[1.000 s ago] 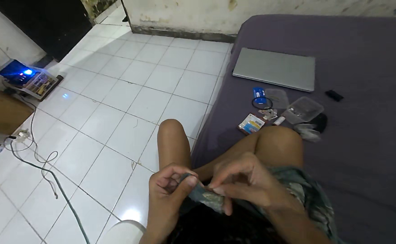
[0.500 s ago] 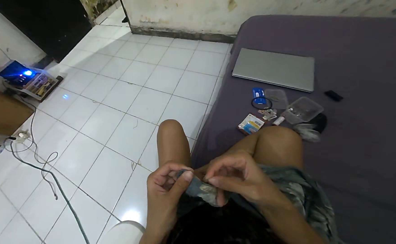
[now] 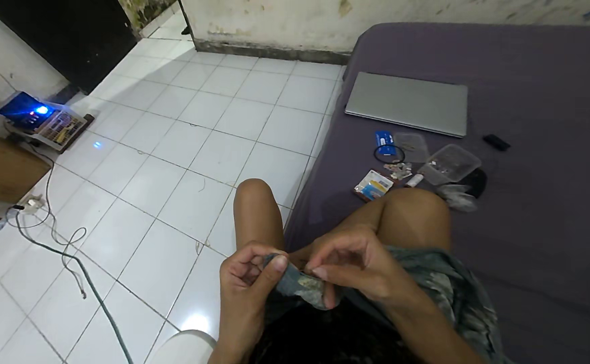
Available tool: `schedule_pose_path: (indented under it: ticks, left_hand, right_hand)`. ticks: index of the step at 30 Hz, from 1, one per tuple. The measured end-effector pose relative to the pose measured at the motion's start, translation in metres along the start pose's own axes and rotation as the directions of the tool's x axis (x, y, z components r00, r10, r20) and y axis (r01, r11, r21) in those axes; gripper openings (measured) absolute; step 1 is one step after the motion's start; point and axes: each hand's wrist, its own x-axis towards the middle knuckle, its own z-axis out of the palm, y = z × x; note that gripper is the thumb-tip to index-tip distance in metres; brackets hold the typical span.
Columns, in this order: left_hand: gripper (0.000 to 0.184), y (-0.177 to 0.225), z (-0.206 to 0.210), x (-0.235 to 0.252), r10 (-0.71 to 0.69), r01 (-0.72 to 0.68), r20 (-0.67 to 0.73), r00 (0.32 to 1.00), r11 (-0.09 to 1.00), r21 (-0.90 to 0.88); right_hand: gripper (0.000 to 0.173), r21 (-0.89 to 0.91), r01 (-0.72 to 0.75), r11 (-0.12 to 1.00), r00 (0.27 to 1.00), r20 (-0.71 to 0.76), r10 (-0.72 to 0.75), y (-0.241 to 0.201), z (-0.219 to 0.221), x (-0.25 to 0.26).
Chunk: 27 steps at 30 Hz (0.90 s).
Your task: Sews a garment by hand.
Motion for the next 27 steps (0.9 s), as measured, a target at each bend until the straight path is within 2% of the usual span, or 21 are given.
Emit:
schedule_pose_path:
  ticks: [12, 16, 21, 25, 27]
  left_hand:
    - [0.012, -0.002, 0.001, 0.001, -0.055, 0.055, -0.001, 0.998, 0.998, -0.032]
    - [0.010, -0.004, 0.003, 0.002, -0.061, 0.060, -0.025, 0.998, 0.998, -0.036]
    - [0.009, -0.008, 0.004, 0.003, -0.064, 0.062, -0.079, 0.995, 0.998, -0.034]
    - [0.008, -0.009, 0.004, 0.006, -0.045, 0.045, -0.168, 0.985, 0.999, -0.008]
    - [0.009, -0.011, 0.004, 0.006, -0.040, 0.040, -0.161, 0.986, 0.999, -0.002]
  right_hand:
    - [0.009, -0.013, -0.012, 1.000, 1.000, 0.011, 0.012, 0.004, 0.000, 0.004]
    - [0.008, -0.039, -0.046, 0.998, 0.998, -0.045, 0.045, 0.005, 0.002, 0.005]
    - [0.007, -0.041, -0.156, 0.987, 0.978, -0.148, 0.148, 0.003, 0.004, 0.008]
    - [0.006, -0.023, -0.128, 0.992, 0.978, -0.169, 0.122, 0.010, 0.000, 0.007]
    - [0.008, -0.034, -0.114, 0.993, 0.978, -0.180, 0.106, 0.012, 0.000, 0.007]
